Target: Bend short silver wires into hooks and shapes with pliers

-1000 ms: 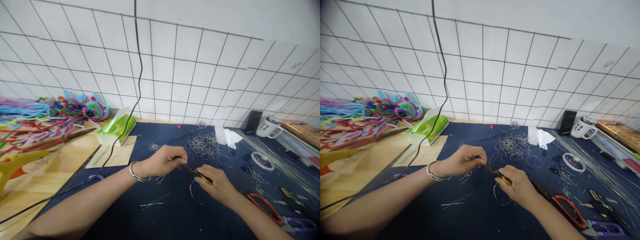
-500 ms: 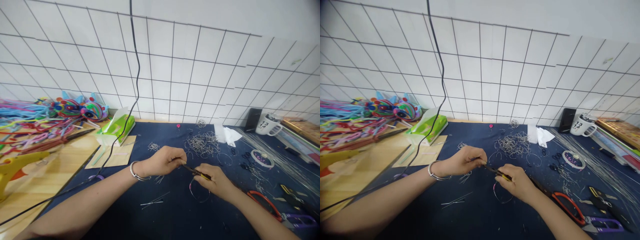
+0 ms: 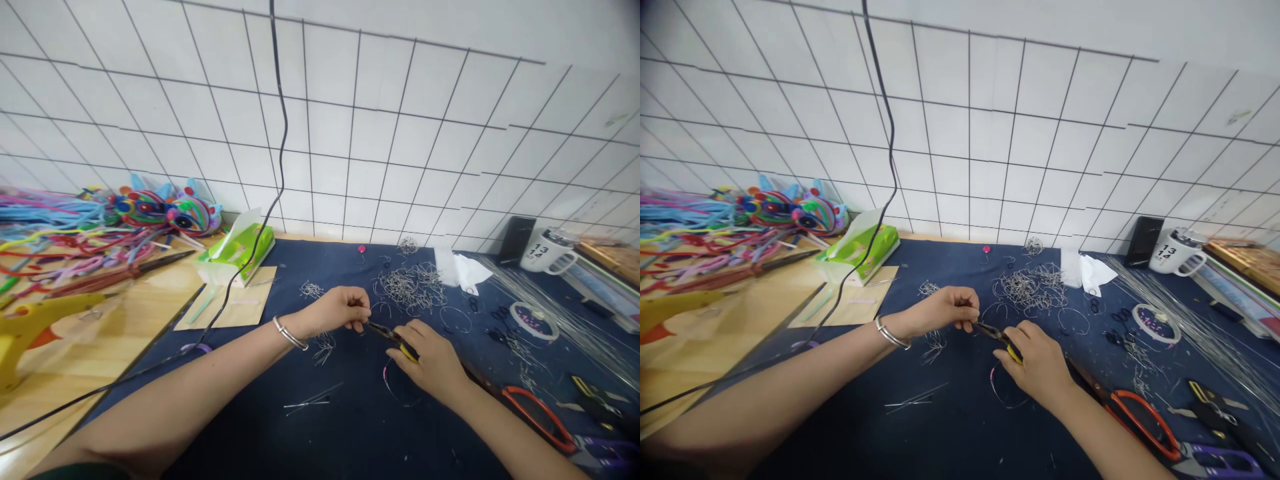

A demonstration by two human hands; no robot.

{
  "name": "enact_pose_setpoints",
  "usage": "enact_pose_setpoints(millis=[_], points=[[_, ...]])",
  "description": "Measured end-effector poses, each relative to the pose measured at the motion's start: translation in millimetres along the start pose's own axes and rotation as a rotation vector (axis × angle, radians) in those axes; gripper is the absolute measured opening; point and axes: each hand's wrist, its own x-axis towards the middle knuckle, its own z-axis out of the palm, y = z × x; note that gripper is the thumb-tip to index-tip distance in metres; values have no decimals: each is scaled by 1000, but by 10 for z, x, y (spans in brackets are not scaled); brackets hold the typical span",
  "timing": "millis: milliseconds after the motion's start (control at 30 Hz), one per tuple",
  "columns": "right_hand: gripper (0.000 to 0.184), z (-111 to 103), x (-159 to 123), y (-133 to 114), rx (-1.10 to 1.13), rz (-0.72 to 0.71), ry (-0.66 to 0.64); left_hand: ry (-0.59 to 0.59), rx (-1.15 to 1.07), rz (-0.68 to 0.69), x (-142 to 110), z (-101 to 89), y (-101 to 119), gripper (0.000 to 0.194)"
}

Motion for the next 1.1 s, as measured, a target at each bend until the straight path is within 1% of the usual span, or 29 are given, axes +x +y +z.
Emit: enact_pose_setpoints(millis=[133,200,267,367,467,533,933,1100], points=[[29,16,-5,-8,42,36,-51,35,232,142,-10,-3,34,10],[29,25,-9,-10,40,33,-46,50,313,165,-11,-8,41,9],[28,30,-10,-12,33,21,-34,66,322,152,-6,-11,31,9],[27,32,-7,-14,14,12,-13,75,187,97,8,-9,-4,11],[27,32,-4,-12,-10,12,-10,40,8,28,19,-3,-35,15],[27,31,-5,-10,-25,4,-15,20,-48,0,19,0,-42,16],[26,-36,28,-28,-146,-32,-40,13,-198,-87,7,17,-28,14],[28,-9,12,-9,-167,-13,-5,50,-188,-135,11,7,-19,17]])
